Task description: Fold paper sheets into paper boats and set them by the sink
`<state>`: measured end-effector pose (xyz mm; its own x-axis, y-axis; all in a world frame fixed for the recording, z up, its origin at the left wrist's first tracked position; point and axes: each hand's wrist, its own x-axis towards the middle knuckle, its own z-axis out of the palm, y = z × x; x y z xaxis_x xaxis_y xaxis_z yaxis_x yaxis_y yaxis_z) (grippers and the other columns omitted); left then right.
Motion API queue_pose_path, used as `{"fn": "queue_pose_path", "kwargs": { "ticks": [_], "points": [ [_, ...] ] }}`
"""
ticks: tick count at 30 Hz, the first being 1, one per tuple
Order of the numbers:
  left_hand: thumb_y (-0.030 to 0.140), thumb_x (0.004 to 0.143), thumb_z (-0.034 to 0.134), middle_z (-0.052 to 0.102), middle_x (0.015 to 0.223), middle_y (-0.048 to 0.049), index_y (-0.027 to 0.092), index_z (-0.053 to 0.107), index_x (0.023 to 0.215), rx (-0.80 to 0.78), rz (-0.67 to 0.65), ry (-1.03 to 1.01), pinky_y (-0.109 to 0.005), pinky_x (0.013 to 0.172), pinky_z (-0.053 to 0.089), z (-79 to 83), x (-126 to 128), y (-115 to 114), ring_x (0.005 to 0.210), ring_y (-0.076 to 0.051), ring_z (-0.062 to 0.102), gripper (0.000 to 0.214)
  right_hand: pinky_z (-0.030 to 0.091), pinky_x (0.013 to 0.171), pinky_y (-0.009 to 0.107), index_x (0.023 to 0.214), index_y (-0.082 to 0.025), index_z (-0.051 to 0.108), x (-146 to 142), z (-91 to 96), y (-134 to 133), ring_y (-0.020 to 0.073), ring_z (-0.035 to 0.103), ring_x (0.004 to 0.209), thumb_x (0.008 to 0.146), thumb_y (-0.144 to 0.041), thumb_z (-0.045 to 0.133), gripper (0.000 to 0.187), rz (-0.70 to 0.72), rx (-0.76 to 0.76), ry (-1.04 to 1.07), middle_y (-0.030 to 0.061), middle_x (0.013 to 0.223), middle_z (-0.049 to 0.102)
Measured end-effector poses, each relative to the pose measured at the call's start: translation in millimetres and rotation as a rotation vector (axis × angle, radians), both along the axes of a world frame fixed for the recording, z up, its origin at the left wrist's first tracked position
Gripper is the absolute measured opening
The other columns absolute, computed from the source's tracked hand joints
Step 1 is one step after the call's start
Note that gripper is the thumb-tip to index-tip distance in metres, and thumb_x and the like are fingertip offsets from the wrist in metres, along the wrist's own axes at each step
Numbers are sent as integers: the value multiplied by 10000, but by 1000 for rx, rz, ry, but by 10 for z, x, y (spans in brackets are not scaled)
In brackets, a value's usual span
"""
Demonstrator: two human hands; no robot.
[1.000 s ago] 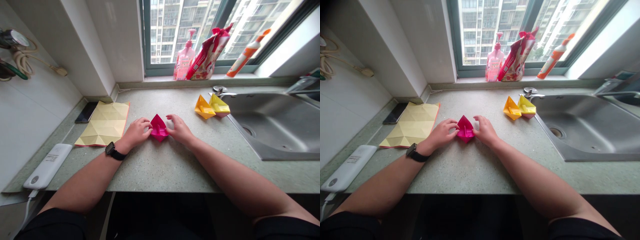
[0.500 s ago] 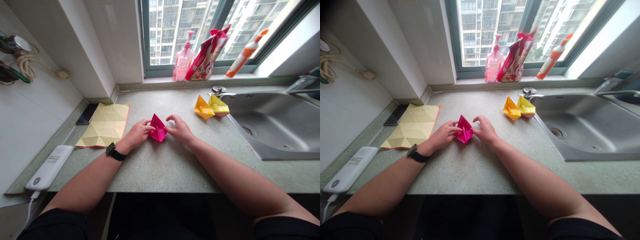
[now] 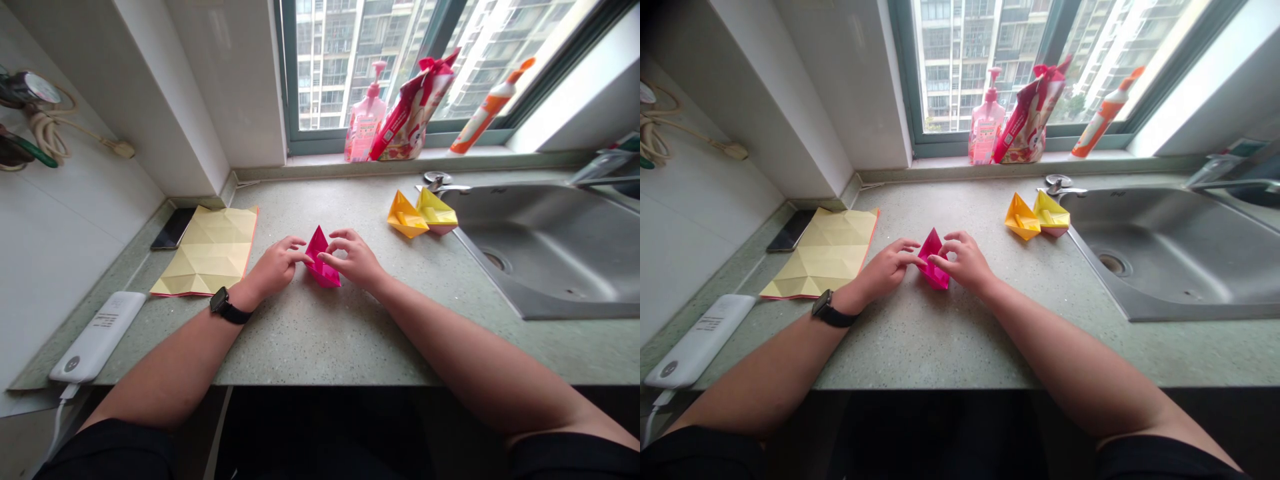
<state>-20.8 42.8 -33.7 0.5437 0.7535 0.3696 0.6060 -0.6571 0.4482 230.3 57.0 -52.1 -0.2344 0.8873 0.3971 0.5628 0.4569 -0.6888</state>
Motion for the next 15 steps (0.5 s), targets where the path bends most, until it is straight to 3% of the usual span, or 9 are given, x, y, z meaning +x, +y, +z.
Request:
{"fn": "queue_pose_path", "kwargs": {
  "ticks": [5,9,15],
  "points": [
    [-55,861,517,749,1215,-46,272,867,1018,-26,2,-17,-420,1109,602,25,3,9,1163,-212,715,504,511,1141,553,783,-272,790,19,-46,43,307,678,1216,910,-394,809,177,-43,-55,-17,100,1224,705],
    [-50,860,520,748,1195,-45,281,871,992,-38,27,-1,-419,1081,614,15,-7,16,1138,-214,722,501,516,1131,545,757,-269,769,36,-45,67,302,690,1192,898,-371,801,177,-51,-77,-19,99,1196,712],
    [-65,876,514,678,1316,-60,298,832,1218,73,-8,-62,-401,1094,616,85,3,-49,1169,-196,702,591,524,1105,528,730,-259,720,54,44,59,298,684,1196,908,-391,771,227,-63,17,48,100,1206,722]
  ]
}}
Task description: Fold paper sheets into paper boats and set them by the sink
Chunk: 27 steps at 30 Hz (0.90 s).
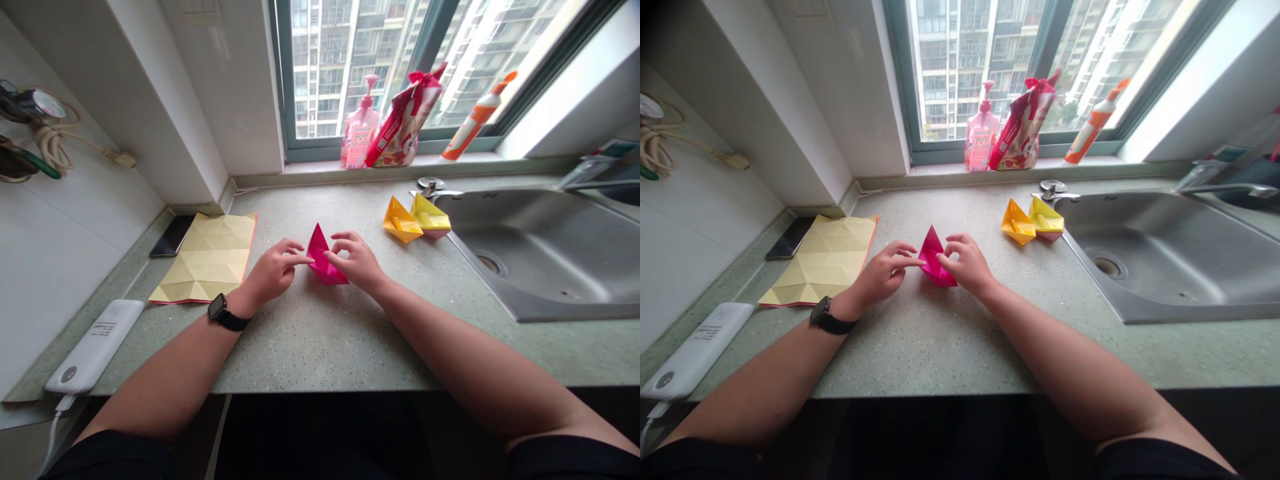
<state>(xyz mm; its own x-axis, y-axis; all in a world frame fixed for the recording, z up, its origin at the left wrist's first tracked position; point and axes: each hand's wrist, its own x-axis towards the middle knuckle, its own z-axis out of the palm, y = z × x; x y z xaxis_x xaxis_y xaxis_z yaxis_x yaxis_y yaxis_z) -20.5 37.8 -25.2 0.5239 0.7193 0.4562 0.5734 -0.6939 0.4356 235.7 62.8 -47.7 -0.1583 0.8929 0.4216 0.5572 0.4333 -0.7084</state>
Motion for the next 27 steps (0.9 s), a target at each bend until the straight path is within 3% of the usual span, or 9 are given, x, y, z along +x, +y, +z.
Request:
{"fn": "queue_pose_path", "kwargs": {
  "ticks": [3,7,10,16,20,22,27],
  "points": [
    [-31,932,531,667,1301,-75,292,800,1292,59,-32,-60,-396,1077,612,55,21,-47,1155,-202,693,554,521,1101,539,725,-256,700,10,70,-17,312,682,1202,911,-381,760,232,-28,94,19,111,1200,727],
    [165,1053,604,688,1231,-82,300,761,1354,88,-42,-73,-394,1031,610,89,51,-76,1114,-215,692,366,537,1083,533,731,-257,684,14,151,-54,312,687,1185,918,-361,754,225,-50,188,13,111,1198,727],
    [244,1080,608,711,1209,-84,289,724,1408,104,-49,-60,-395,1013,607,96,81,-88,1104,-222,699,351,548,1086,530,747,-259,690,3,192,-95,314,683,1204,919,-340,762,203,-33,217,-14,113,1216,716],
    [234,1063,609,776,1230,-81,262,762,1299,152,-11,4,-421,1026,611,74,143,-120,1127,-241,738,283,577,1098,532,798,-255,730,-11,216,-126,312,675,1239,933,-339,758,161,-18,205,31,124,1254,687],
    [185,1034,600,794,1247,-79,262,779,1244,180,58,7,-432,1064,613,43,156,-124,1173,-246,753,286,679,896,449,847,-254,761,27,237,-50,308,676,1257,925,-398,754,164,-70,69,167,135,1303,668],
    [168,1026,589,796,1255,-78,267,776,1255,195,79,14,-438,1072,615,38,163,-119,1190,-248,752,312,685,821,409,839,-250,765,55,262,3,301,700,1208,908,-404,757,169,-88,22,217,130,1242,701],
    [158,1042,552,781,1319,-87,264,751,1306,262,67,55,-460,1089,610,89,215,-87,1231,-255,739,347,640,836,372,773,-230,728,124,339,80,204,756,849,888,-370,745,182,-69,-27,260,81,1102,784]
  ]
}}
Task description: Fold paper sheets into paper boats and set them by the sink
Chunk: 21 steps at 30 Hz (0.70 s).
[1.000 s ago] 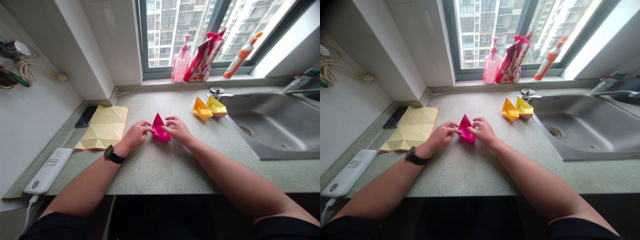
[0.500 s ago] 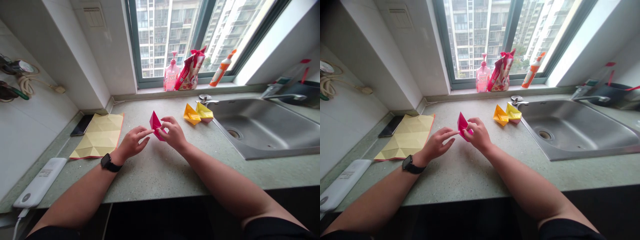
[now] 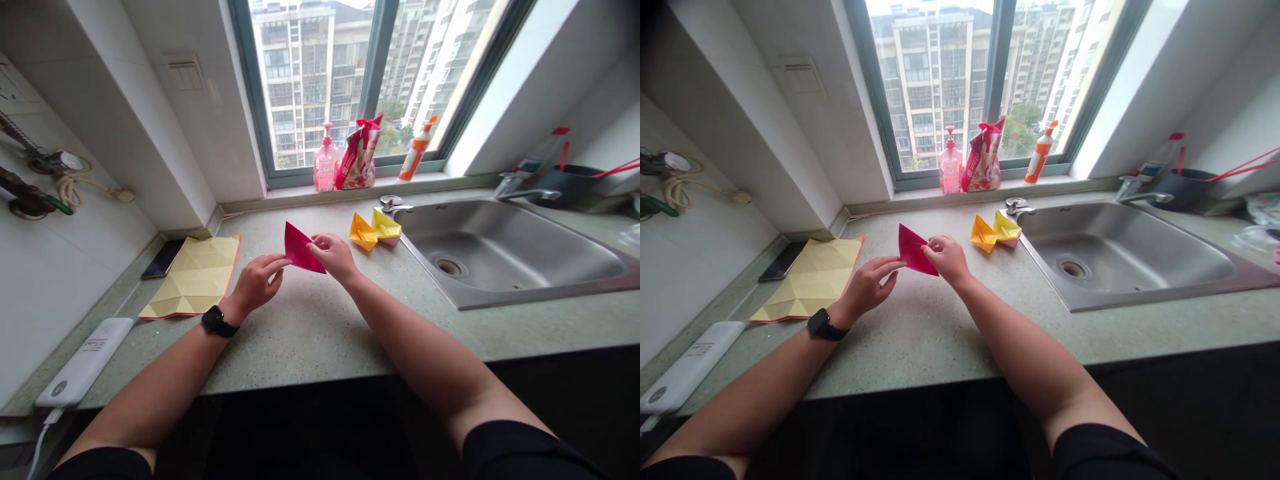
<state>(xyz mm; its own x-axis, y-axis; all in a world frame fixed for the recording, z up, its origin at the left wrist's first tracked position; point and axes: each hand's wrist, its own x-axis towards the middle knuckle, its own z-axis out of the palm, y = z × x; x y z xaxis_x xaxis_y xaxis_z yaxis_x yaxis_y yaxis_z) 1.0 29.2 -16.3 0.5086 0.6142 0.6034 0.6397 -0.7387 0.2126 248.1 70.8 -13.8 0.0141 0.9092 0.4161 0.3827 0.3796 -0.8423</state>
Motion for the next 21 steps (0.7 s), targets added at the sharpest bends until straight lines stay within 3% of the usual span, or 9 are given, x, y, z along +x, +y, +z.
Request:
{"fn": "queue_pose_path", "kwargs": {
  "ticks": [4,7,11,17,21],
  "points": [
    [182,1062,546,749,1391,-97,263,681,1422,26,-38,45,-469,1106,601,147,79,41,1273,-260,719,394,581,745,325,793,-238,722,115,119,18,201,756,787,884,-446,728,227,-13,-33,27,52,1002,813],
    [195,1061,555,722,1421,-99,268,628,1485,32,-47,19,-465,1127,590,302,186,84,1304,-257,696,437,560,752,329,795,-250,723,298,290,72,225,761,807,863,-491,733,250,-100,23,-1,30,882,797],
    [189,1067,542,754,1294,-88,244,694,1356,38,-44,-62,-448,1113,590,420,445,175,1238,-243,712,331,547,712,333,832,-243,727,658,580,195,236,740,753,847,-545,725,303,-206,50,34,12,750,751],
    [189,1046,599,767,1202,-76,238,730,1269,-96,-120,-22,-402,952,626,263,1083,453,1022,-216,736,264,529,701,332,855,-210,723,1261,890,373,209,686,728,833,-530,748,322,-317,132,49,11,761,731],
    [199,1013,668,723,1223,-82,244,758,1263,-161,-50,71,-377,899,627,121,1519,747,1009,-225,735,269,520,709,337,841,-193,710,1582,980,494,195,650,733,858,-450,751,261,-403,147,42,16,760,700]
  ]
}}
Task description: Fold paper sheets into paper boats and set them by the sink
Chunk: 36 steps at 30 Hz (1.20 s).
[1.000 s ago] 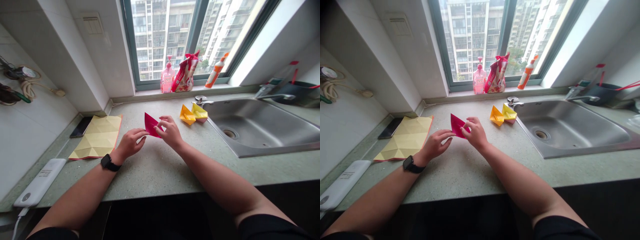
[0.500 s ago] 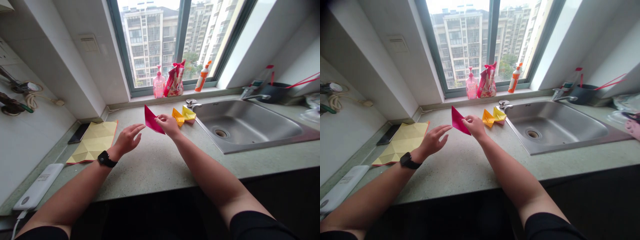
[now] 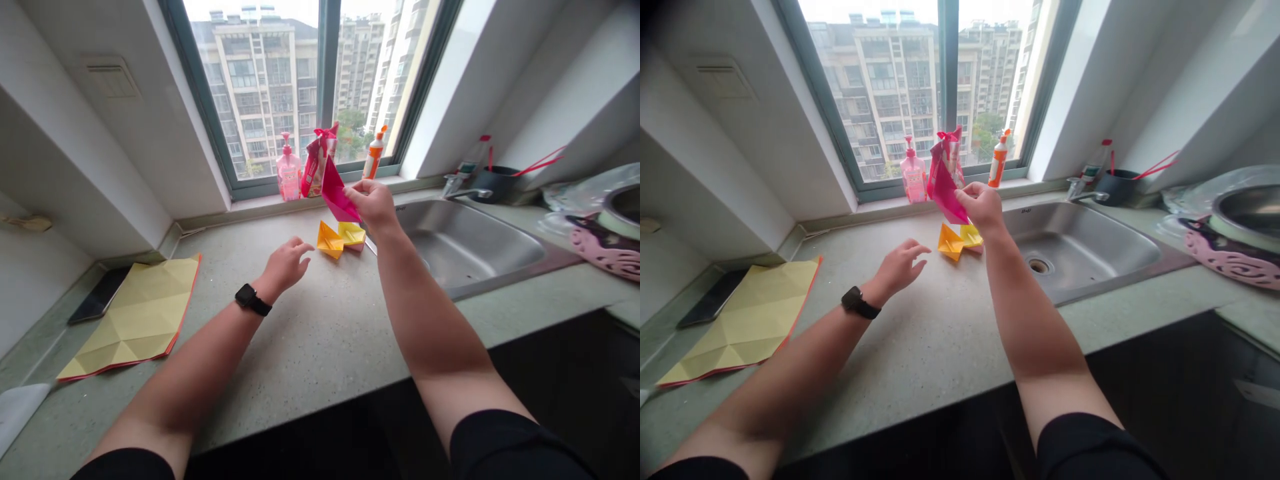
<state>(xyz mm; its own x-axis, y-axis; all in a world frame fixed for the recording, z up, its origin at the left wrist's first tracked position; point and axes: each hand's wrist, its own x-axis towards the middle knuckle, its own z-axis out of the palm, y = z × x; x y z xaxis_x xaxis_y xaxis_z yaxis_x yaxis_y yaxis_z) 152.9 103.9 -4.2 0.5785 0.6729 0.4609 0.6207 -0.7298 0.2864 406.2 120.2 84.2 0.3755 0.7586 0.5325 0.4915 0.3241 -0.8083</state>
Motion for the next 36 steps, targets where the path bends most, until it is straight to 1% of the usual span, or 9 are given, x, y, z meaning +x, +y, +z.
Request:
{"fn": "queue_pose_path", "kwargs": {
  "ticks": [3,6,12,15,18,23,25,30,36],
  "points": [
    [192,966,736,698,1193,-81,245,779,1249,-65,62,63,-376,861,629,-112,237,226,948,-228,732,291,526,725,341,816,-186,708,134,15,63,196,644,740,843,-409,771,233,-26,-40,-21,14,741,682],
    [171,944,759,683,1143,-62,261,802,1195,-68,67,52,-361,866,623,-263,390,407,923,-213,720,271,527,710,347,775,-182,711,178,-19,112,196,635,706,815,-387,780,219,-17,-122,-56,10,700,670],
    [169,969,738,676,1062,-54,256,833,1097,-83,78,-15,-333,830,599,-503,554,576,870,-197,690,181,498,645,315,751,-192,702,185,-152,268,179,620,650,777,-349,786,180,48,-329,-111,-1,660,665],
    [194,1000,722,680,1071,-56,254,831,1053,-75,49,-37,-325,827,587,-512,571,589,875,-195,686,135,457,606,277,755,-193,697,188,-187,315,157,613,632,784,-300,773,134,65,-448,-143,-10,659,666],
    [225,1055,663,685,1171,-77,234,808,1074,-56,45,-75,-324,834,584,-483,545,588,874,-184,683,146,438,596,254,769,-192,704,175,-184,309,149,616,652,801,-272,761,103,61,-544,-178,-11,669,674],
    [200,1070,630,675,1284,-97,217,772,1084,-10,31,-141,-313,806,591,-460,507,602,885,-177,697,144,436,602,246,746,-179,726,155,-170,294,151,618,682,793,-232,774,86,37,-685,-253,11,692,684],
    [167,1065,613,686,1286,-102,209,762,1087,9,-10,-148,-328,844,599,-461,507,611,948,-197,706,155,427,590,248,749,-176,731,165,-185,306,149,613,673,799,-209,758,66,45,-728,-256,16,698,683],
    [76,1024,586,756,1180,-84,210,724,1074,37,-121,-103,-392,982,580,-457,510,607,1077,-245,678,198,403,564,254,800,-170,743,195,-249,334,140,577,634,841,-189,711,55,92,-766,-237,8,708,661],
    [126,1054,550,790,1084,-83,219,702,1121,-43,-119,-21,-403,921,567,-454,516,572,1020,-266,665,191,472,629,268,837,-166,761,184,-249,304,173,610,699,823,-222,795,67,100,-761,-287,31,731,682]
  ]
}}
